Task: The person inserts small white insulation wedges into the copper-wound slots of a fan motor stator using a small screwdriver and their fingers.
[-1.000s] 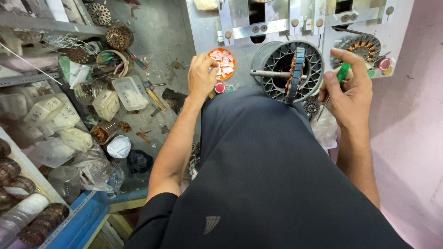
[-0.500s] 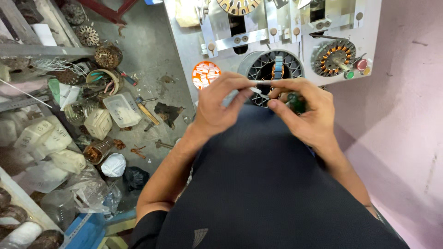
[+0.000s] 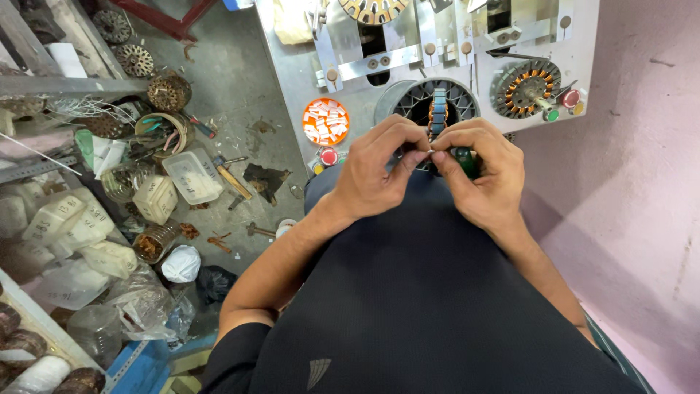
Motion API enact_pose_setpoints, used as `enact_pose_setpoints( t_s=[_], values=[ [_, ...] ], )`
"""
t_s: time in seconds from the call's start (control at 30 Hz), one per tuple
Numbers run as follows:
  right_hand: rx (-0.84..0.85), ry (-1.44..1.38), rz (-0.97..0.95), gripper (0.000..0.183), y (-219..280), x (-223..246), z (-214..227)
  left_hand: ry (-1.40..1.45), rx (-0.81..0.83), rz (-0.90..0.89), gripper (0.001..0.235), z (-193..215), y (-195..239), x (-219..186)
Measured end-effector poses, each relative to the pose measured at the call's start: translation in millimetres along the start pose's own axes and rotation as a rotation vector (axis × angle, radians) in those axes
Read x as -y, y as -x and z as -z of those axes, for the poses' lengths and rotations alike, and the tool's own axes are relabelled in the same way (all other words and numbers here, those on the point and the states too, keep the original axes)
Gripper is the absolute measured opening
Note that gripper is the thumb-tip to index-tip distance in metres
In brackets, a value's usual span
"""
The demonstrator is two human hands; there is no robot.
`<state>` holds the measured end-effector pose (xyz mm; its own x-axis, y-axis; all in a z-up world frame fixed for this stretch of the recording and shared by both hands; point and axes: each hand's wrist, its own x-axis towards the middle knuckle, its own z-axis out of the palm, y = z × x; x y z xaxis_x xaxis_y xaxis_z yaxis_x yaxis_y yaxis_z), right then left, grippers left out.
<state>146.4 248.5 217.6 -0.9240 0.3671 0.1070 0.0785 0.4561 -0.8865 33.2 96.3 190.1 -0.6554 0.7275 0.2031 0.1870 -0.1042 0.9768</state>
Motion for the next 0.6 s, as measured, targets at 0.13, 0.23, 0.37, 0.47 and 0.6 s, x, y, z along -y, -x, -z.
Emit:
enact_pose_setpoints(
  t_s=[0.13, 0.23, 0.37, 0.47, 0.6],
  values=[
    [0.012, 0.013, -0.114, 0.014, 6.8, -4.1, -4.0, -0.035, 0.061, 0.028, 0.016, -5.2, 1.8, 7.6],
    [-0.03, 0.005, -0.179, 0.014, 13.8, -12.3, -4.2, -0.008, 0.117, 0.112, 0.016, -9.2, 1.1, 20.3],
    [-0.16, -0.076, -0.3, 0.01, 20.1, -27.7, -0.8, 0.084, 0.066, 0.097, 0.03, -11.2, -6.2, 43.2],
    [-0.205, -0.135, -0.288, 0.011, 21.1, -38.7, 0.0, 0.001, 0.004, -0.008, 0.039, -5.8, -17.4, 63.9],
    [-0.193, 0.072, -0.195, 0.018, 22.7, -41.4, -0.1, 0.193, 0.239, -0.01, 0.051, -0.3, -29.7, 82.8]
  ],
)
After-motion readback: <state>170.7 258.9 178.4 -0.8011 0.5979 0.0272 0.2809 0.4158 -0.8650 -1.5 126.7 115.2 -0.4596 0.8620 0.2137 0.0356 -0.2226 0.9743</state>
